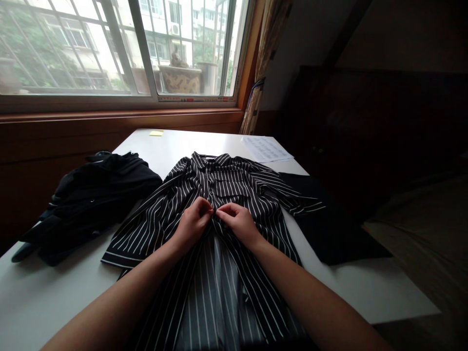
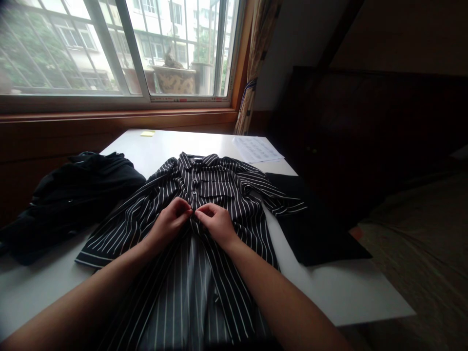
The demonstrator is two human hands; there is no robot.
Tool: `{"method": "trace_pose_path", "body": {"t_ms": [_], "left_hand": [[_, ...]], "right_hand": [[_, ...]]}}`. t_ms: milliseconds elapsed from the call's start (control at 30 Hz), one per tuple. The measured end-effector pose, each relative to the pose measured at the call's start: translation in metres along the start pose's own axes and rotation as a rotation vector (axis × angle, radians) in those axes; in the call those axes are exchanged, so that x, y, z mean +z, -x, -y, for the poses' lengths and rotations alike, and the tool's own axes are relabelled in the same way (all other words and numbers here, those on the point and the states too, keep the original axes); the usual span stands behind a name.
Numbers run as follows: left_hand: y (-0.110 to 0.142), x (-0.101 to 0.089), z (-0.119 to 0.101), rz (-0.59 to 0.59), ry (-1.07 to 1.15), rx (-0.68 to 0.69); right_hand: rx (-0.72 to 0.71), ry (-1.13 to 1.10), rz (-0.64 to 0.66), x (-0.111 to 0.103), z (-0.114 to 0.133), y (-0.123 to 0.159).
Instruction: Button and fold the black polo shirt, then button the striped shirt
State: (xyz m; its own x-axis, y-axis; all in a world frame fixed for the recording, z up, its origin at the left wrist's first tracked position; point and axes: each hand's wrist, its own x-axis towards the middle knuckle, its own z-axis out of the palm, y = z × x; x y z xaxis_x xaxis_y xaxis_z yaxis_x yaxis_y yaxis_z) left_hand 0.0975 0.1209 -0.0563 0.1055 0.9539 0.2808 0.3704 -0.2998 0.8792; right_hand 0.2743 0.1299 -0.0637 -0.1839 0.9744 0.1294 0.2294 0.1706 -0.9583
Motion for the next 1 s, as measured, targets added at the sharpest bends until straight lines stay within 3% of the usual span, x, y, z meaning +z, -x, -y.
{"method": "trace_pose_path", "body": {"t_ms": [1000], "left_hand": [[-0.0001, 0.0027, 0.0088, 0.023, 0.165, -0.051]], "right_hand": [[-0.038, 0.011, 0.028, -0.0032, -0.0003, 0.0000]]}}
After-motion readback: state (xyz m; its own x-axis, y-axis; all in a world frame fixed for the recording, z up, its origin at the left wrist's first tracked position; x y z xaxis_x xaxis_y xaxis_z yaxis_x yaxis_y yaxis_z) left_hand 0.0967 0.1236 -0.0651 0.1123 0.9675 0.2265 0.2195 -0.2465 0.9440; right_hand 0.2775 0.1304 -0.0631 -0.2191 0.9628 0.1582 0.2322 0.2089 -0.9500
